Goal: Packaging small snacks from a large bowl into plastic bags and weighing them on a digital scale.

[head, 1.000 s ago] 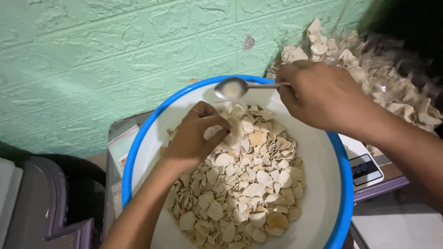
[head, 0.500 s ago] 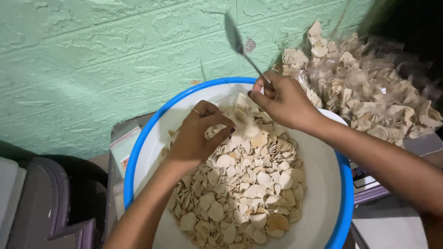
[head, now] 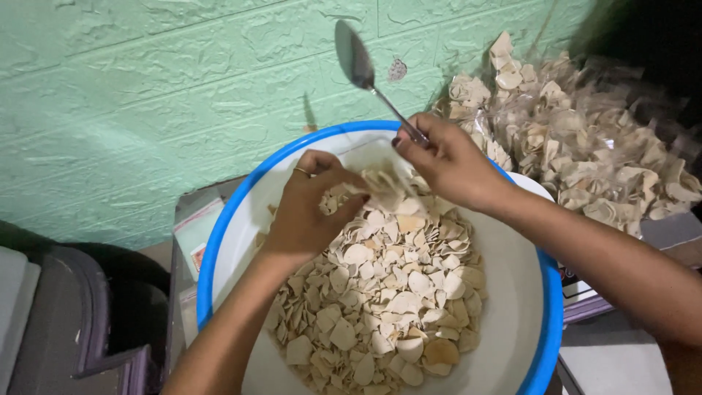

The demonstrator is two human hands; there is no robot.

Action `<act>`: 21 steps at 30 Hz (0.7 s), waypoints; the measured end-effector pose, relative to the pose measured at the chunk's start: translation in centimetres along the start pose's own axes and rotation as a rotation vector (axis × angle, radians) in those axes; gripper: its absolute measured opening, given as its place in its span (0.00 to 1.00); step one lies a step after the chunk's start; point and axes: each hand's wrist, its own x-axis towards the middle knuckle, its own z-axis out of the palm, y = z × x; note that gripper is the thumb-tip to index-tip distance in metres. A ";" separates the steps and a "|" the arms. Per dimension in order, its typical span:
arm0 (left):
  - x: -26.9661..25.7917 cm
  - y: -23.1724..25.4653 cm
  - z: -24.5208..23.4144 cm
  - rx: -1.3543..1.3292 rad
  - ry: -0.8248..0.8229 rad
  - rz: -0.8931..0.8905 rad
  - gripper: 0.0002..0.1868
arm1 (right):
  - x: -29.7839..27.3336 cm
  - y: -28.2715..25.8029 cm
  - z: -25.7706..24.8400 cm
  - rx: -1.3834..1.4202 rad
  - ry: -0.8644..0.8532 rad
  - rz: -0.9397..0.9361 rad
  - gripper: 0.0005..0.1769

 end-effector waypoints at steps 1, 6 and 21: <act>-0.1 0.3 0.0 0.001 0.002 0.002 0.10 | -0.1 -0.7 0.1 -0.001 0.000 -0.003 0.06; 0.2 2.5 -0.7 -0.284 -0.118 -0.267 0.60 | -0.2 -1.5 0.0 0.383 -0.065 0.054 0.05; 0.3 3.1 -0.6 -0.347 -0.172 -0.604 0.32 | -0.8 -1.1 -0.4 0.606 -0.032 0.246 0.08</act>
